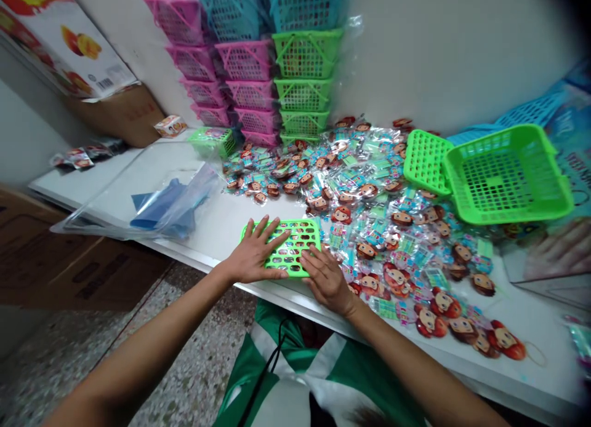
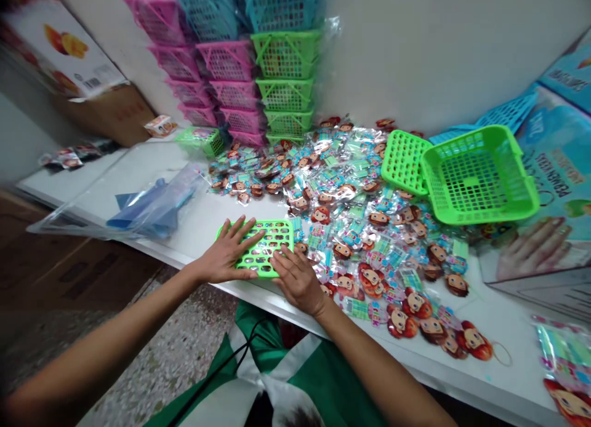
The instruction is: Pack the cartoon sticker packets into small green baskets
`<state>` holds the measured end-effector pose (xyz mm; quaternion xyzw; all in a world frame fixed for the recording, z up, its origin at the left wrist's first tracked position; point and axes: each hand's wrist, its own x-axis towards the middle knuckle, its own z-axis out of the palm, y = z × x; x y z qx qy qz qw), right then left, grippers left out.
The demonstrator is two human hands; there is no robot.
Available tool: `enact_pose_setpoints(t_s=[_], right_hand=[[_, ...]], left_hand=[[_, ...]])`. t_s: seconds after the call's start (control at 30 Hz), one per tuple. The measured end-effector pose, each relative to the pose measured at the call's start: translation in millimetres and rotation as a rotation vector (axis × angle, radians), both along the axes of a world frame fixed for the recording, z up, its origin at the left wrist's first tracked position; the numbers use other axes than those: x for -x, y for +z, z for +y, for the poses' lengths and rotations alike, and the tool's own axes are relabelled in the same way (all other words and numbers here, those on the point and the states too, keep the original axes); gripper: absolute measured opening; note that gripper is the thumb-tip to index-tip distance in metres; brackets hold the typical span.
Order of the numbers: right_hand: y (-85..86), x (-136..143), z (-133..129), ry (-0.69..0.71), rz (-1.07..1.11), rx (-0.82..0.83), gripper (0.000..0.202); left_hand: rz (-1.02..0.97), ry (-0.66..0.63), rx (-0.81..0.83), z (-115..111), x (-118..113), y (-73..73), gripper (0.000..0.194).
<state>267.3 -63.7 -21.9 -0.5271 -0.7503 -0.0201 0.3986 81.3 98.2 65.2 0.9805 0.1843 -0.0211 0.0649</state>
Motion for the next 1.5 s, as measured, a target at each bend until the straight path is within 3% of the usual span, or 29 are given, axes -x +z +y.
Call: enact_pose_setpoints(t_s=[0.07,0.13,0.2,0.27,0.4,0.5,0.67,0.8,0.9,0.97,1.03,1.13,1.3,1.4,1.5], right_hand=[[11.5,-6,-1,0.012,0.138,0.054,0.05],[24.0,-16,8,-0.09,0.346,0.114,0.048],[34.5,-27,29,-0.217,0.594,0.203,0.044],[40.8,-35,57,-0.259,0.866,0.333,0.042],[38.5,-37,102,-0.172,1.157,0.551,0.038],[30.4,-32,112,-0.133,1.232,0.64,0.04],[24.4,-30,107,-0.138,1.218,0.666,0.047],[35.3,-39,104,-0.166,1.033,0.628,0.04],[50.9,-37,106,-0.235,0.648,0.448,0.043],[60.0,-26,109,-0.206,0.307,0.364,0.048],[65.0,-14,113,-0.132,0.083,0.388,0.048],[64.6,0,120,-0.09,-0.029,0.457,0.047],[59.5,-5,125,-0.128,0.089,0.493,0.048],[62.1,-21,125,-0.036,0.51,0.567,0.055],[63.2,-35,122,0.001,0.894,0.531,0.072]], left_hand=[[0.002,0.001,-0.008,0,0,0.3,0.094],[-0.001,0.001,-0.012,0,0,0.7,0.095],[-0.008,0.001,-0.013,0,0,1.0,0.096],[-0.014,0.002,-0.008,0,0,1.2,0.096],[-0.034,0.012,0.021,1,0,0.3,0.096],[-0.044,0.015,0.048,3,0,-0.4,0.098],[-0.046,0.023,0.068,5,0,1.4,0.1],[-0.068,0.024,0.071,5,2,1.6,0.099],[-0.085,0.02,0.068,4,4,0.9,0.098],[-0.095,0.022,0.073,3,4,0.4,0.099],[-0.109,0.024,0.085,3,5,-0.1,0.101],[-0.134,0.031,0.114,4,5,-1.6,0.107],[-0.152,0.046,0.146,5,6,-2.9,0.113],[-0.14,0.045,0.141,5,7,-2.1,0.11],[-0.143,0.043,0.116,5,8,-2.1,0.109]])
